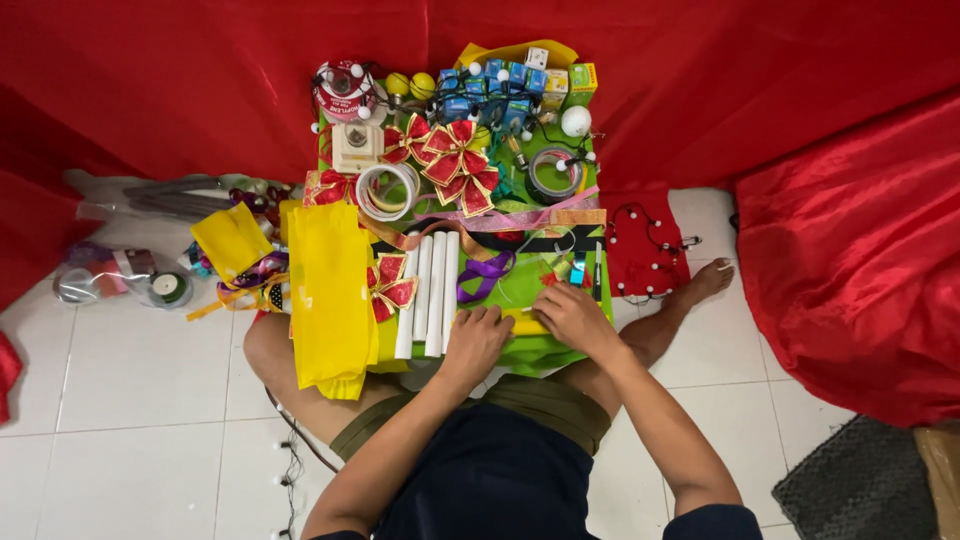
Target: The person is folding yellow cardboard strips and taping them together to form a decorative base for a gift arrangement.
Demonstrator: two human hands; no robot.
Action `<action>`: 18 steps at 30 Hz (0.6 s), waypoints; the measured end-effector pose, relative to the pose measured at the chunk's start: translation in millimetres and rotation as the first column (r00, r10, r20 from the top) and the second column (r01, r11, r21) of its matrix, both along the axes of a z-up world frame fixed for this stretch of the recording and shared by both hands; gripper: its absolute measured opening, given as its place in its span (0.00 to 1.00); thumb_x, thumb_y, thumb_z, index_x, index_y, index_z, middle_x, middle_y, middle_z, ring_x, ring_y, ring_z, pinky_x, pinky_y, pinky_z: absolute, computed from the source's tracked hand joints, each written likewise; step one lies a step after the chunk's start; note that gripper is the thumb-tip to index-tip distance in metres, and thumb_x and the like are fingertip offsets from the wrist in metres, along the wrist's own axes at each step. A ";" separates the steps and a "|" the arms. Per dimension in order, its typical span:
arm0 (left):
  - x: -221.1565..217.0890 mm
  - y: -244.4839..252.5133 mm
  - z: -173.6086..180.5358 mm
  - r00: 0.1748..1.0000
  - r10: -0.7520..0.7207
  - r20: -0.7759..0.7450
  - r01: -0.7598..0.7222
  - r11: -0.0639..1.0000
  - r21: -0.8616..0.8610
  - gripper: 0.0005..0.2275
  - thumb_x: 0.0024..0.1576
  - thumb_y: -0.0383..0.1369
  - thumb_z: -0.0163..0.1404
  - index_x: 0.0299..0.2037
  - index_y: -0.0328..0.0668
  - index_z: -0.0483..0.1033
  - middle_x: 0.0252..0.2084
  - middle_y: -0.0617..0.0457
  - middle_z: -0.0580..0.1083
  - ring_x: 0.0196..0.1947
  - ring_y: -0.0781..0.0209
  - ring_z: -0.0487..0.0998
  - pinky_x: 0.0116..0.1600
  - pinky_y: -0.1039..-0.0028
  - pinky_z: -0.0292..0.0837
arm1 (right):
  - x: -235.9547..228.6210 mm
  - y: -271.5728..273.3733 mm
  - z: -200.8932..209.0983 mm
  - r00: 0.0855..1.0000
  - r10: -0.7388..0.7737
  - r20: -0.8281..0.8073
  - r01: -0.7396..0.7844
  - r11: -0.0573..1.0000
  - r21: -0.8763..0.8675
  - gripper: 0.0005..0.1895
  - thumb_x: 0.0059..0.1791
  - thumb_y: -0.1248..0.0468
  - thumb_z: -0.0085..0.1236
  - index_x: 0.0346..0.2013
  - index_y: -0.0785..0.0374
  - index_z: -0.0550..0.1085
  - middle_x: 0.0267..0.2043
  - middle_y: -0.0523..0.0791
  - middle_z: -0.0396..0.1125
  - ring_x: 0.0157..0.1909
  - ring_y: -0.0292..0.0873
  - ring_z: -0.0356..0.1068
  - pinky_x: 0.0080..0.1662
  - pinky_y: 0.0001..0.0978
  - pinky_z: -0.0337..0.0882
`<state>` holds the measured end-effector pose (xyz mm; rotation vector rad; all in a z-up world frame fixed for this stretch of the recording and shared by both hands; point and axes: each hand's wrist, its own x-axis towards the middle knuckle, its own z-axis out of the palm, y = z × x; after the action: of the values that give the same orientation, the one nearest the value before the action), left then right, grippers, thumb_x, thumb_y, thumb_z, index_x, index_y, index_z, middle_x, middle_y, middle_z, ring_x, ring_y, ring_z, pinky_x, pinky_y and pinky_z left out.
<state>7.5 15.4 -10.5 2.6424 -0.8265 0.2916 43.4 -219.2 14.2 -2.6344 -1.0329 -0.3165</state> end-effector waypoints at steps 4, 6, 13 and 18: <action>0.2 1.3 1.6 1.000 -0.001 0.003 0.001 1.000 -0.006 0.04 0.60 0.38 0.53 0.40 0.55 0.79 0.36 0.56 0.71 0.39 0.53 0.80 0.46 0.62 0.72 | 6.9 -1.6 -5.0 0.997 -0.001 -0.077 -0.001 1.000 -0.025 0.04 0.51 0.62 0.59 0.33 0.57 0.76 0.36 0.39 0.68 0.44 0.46 0.72 0.43 0.38 0.73; 0.5 0.4 1.3 1.000 0.004 -0.006 -0.004 1.000 -0.006 0.04 0.60 0.38 0.53 0.40 0.55 0.79 0.36 0.56 0.71 0.39 0.53 0.79 0.46 0.62 0.72 | 9.7 -3.2 -9.9 0.993 -0.009 -0.116 0.002 0.998 -0.061 0.04 0.50 0.60 0.61 0.33 0.56 0.76 0.36 0.39 0.68 0.45 0.46 0.72 0.44 0.39 0.73; 1.7 0.3 2.6 0.998 0.011 -0.056 -0.010 1.000 0.014 0.05 0.59 0.38 0.56 0.42 0.55 0.79 0.37 0.55 0.71 0.40 0.53 0.79 0.46 0.61 0.72 | 18.7 -4.3 -10.5 0.970 -0.039 -0.239 0.014 0.994 -0.106 0.04 0.47 0.59 0.63 0.32 0.55 0.78 0.35 0.41 0.71 0.45 0.47 0.73 0.45 0.42 0.74; 2.8 0.5 2.8 0.997 -0.022 -0.078 0.021 1.000 -0.013 0.05 0.59 0.35 0.54 0.43 0.53 0.79 0.43 0.53 0.74 0.44 0.51 0.80 0.46 0.60 0.73 | 23.3 2.3 4.2 0.921 -0.094 -0.377 0.032 0.985 -0.169 0.06 0.47 0.58 0.63 0.32 0.56 0.79 0.36 0.41 0.72 0.46 0.47 0.74 0.46 0.39 0.74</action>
<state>10.3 15.9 -7.7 2.6142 -0.8250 0.1859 66.7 -216.9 18.3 -2.7178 -0.8717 0.2765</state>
